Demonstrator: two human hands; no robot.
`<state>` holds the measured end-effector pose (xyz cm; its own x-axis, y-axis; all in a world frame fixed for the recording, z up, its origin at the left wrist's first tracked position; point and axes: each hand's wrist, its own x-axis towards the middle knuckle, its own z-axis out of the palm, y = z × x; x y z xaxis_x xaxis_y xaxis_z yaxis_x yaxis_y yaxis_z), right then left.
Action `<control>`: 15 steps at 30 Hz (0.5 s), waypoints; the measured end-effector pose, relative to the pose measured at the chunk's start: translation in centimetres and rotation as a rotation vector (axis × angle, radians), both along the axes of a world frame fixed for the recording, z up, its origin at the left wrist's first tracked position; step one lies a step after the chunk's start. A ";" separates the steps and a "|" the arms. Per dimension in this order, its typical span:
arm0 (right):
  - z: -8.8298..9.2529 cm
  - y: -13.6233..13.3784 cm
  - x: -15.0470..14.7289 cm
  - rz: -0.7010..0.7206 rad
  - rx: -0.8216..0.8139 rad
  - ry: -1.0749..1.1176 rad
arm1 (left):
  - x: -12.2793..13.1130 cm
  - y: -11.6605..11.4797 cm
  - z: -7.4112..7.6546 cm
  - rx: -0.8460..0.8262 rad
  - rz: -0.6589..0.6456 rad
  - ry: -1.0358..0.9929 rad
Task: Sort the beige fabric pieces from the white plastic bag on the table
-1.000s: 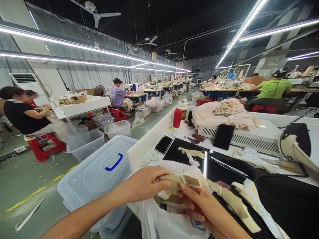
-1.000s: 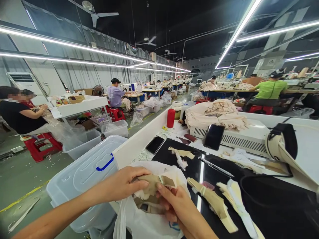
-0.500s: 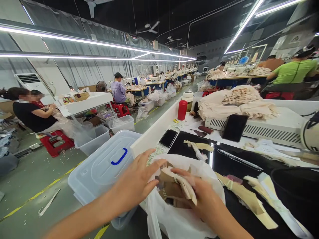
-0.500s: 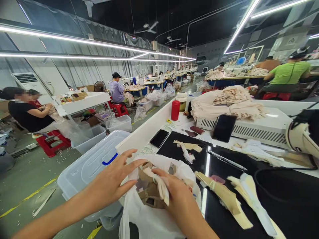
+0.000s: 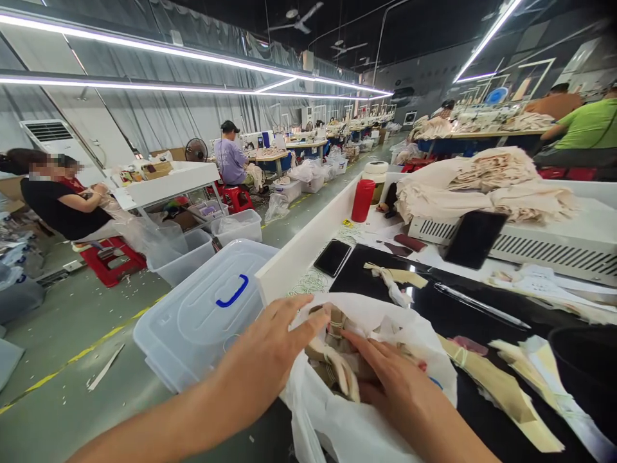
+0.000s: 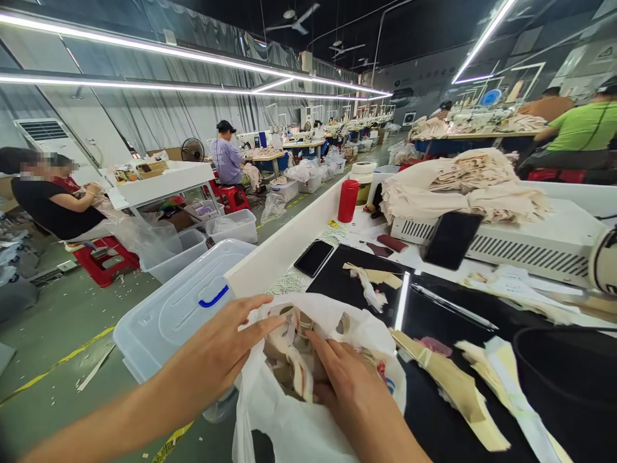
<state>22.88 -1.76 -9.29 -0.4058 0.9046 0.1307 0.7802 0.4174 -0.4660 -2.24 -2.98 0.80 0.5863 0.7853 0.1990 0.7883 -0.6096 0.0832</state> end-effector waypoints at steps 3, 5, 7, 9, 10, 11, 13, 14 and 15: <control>-0.4 -0.9 0.9 -0.077 0.021 0.184 | 0.4 0.1 -0.3 0.072 -0.131 0.041; -0.5 -1.4 1.4 -0.149 0.019 0.299 | 0.8 0.2 -0.7 0.096 -0.219 0.054; -0.3 -2.0 1.9 -0.224 -0.027 0.394 | 1.2 0.3 -1.1 0.123 -0.288 0.056; 0.1 -2.4 2.3 -0.286 -0.088 0.465 | 1.5 0.5 -1.6 0.142 -0.313 0.052; 0.3 -2.6 2.5 -0.311 -0.112 0.493 | 1.7 0.5 -1.7 0.150 -0.316 0.049; 0.5 -2.7 2.5 -0.331 -0.129 0.518 | 1.7 0.6 -1.8 0.154 -0.318 0.046; 0.9 -2.9 2.6 -0.366 -0.142 0.566 | 1.8 0.7 -1.9 0.157 -0.319 0.041; 1.0 -3.0 2.6 -0.381 -0.142 0.589 | 1.8 0.7 -1.9 0.162 -0.319 0.033; 1.1 -3.0 2.5 -0.391 -0.141 0.612 | 1.8 0.7 -1.9 0.166 -0.314 0.026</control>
